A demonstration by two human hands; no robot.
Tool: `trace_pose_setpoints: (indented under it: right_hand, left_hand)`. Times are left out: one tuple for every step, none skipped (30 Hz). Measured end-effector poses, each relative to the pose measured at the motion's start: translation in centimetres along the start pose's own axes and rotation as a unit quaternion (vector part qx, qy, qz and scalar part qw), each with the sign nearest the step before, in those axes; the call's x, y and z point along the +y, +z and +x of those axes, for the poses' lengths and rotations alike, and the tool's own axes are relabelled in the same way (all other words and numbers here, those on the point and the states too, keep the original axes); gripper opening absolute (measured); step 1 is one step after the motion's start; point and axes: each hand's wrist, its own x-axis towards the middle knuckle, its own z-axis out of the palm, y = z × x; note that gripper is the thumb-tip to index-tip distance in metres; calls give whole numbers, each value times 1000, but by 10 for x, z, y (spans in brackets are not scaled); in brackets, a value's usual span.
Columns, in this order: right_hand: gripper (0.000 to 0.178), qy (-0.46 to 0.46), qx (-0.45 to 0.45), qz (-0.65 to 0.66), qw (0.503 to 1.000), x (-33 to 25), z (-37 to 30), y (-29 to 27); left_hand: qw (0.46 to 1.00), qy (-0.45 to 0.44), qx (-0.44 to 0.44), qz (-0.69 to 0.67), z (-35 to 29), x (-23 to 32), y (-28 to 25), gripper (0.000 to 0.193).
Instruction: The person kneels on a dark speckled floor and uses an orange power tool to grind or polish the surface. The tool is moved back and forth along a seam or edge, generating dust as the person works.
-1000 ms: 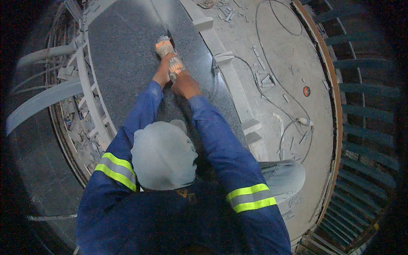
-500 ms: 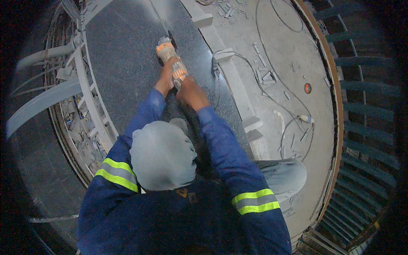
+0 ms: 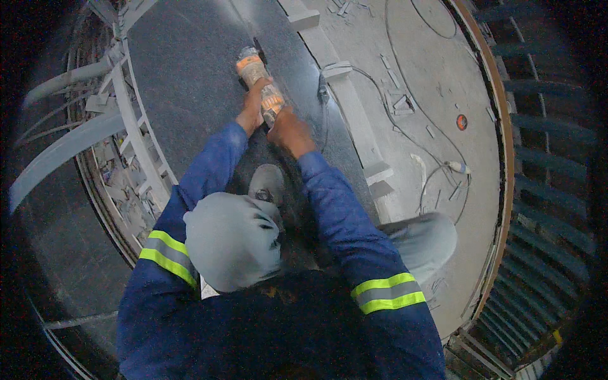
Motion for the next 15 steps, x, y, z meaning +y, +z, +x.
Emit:
trace_pose_setpoints:
  right_hand:
    - [59,-4,4,0,1000,0,-1,-1]
    - [58,-8,8,-1,1000,0,-1,0]
    - [57,-11,12,-2,1000,0,-1,0]
    - [57,-15,16,8,1000,0,0,2]
    - [57,-19,20,17,999,0,2,3]
    - [56,-23,23,26,999,-1,3,4]
    - [56,-30,23,22,999,1,7,3]
    - [55,-36,23,19,999,4,10,2]
    - [54,-43,22,15,999,6,13,1]
    - [54,-28,22,17,999,1,15,1]
    - [53,-14,22,19,999,-4,17,1]
    - [52,1,22,21,1000,-8,18,0]
    - [53,-6,26,29,999,-8,19,0]
    - [53,-14,30,37,999,-7,20,0]
    - [54,-21,34,46,998,-6,20,-1]
  left_hand:
    - [1000,-1,0,5,1,0,0,43]
    - [1000,-2,0,10,2,1,-1,43]
    - [1000,-4,0,15,2,1,-2,43]
    - [1000,7,-4,6,6,2,-6,42]
    - [1000,17,-7,-3,10,2,-9,42]
    - [1000,27,-10,-11,13,1,-13,41]
    - [1000,23,-18,-1,12,4,-7,41]
    - [999,19,-26,8,10,9,-1,41]
    - [999,16,-34,18,8,12,5,40]
    - [999,13,-27,19,10,14,3,39]
    - [1000,10,-21,20,12,16,1,37]
    - [1000,6,-15,20,15,18,-1,36]
    - [999,-6,-26,18,14,22,0,38]
    - [999,-18,-36,16,13,26,1,40]
    - [998,-31,-47,14,12,29,3,42]
